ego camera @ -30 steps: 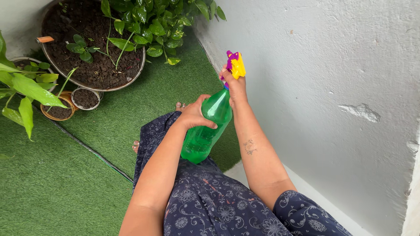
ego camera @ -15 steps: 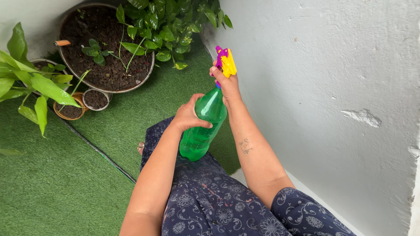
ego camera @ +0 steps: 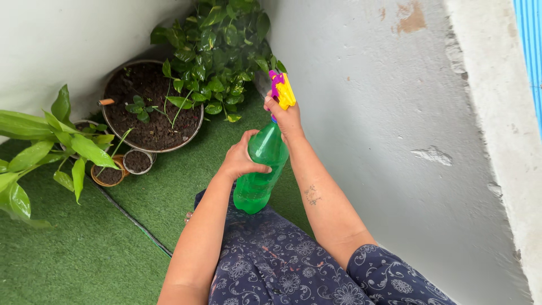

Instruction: The person uses a green spray bottle to mist water onto the leaves of various potted plants located on a staircase and a balcony floor.

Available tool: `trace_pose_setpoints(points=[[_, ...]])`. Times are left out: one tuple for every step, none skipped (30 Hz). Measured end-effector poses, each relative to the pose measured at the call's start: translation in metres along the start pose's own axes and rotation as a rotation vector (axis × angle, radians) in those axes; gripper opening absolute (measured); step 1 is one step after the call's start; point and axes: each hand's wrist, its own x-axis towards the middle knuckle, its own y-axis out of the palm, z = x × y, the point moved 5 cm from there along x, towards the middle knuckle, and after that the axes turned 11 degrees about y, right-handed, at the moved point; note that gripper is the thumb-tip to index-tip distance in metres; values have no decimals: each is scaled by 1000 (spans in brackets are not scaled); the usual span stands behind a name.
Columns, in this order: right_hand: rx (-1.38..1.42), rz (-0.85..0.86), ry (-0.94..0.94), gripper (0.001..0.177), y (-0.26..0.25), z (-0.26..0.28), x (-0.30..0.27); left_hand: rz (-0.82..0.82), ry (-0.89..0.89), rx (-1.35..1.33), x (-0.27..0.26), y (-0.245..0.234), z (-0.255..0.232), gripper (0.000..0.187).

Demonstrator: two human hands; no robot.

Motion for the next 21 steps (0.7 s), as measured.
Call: trace_pose_setpoints(points=[[-6,9,-3,28,0,8,-3,-9,17,3,0,0,-5,115],[-13,20,-5,32,1,15,-7,-19,33,6,-1,0,-9,115],[5,25,-11,30,0,21,-9,-30,49,9,-1,0,-14,114],[25,31,-19,29,0,25,-11,-33,60,28,-2,0,-18,115],[43,38,-26,28,0,28,-11,-35,71,47,-2,-1,-24,115],[39,41,-57,25,-1,32,-11,-38,82,64,-2,-1,-29,115],[34,44,-88,22,-2,35,-11,-43,95,64,-3,-2,-34,115],[27,45,-116,20,-3,38,-12,-46,107,61,-4,-3,-39,114],[25,25,-103,19,-4,41,-11,-50,120,58,-4,-4,-44,114],[22,5,-87,18,-5,43,-12,-58,131,65,-5,-4,-49,114],[19,-16,-72,17,-7,46,-14,-65,143,72,-6,-5,-54,114],[21,-4,-95,16,-6,53,-17,-73,156,80,-6,-8,-60,114],[23,7,-118,16,-4,61,-21,-78,175,74,-8,-9,-66,113],[25,18,-144,15,-2,71,-26,-83,196,69,-10,-11,-72,112],[34,23,-176,18,0,81,-33,-88,218,64,-12,-13,-79,111],[44,26,-210,22,2,92,-41,-86,228,79,-14,-17,-86,111],[54,28,-243,26,4,102,-48,-85,238,94,-15,-20,-93,111],[67,30,-270,26,6,111,-55,-81,249,110,-17,-23,-100,111],[79,32,-297,26,7,119,-61,-80,264,114,-19,-27,-108,111],[91,33,-324,26,8,128,-65,-79,280,118,-20,-31,-116,111],[85,20,-320,23,10,134,-66,-78,296,123,-22,-36,-124,111]])
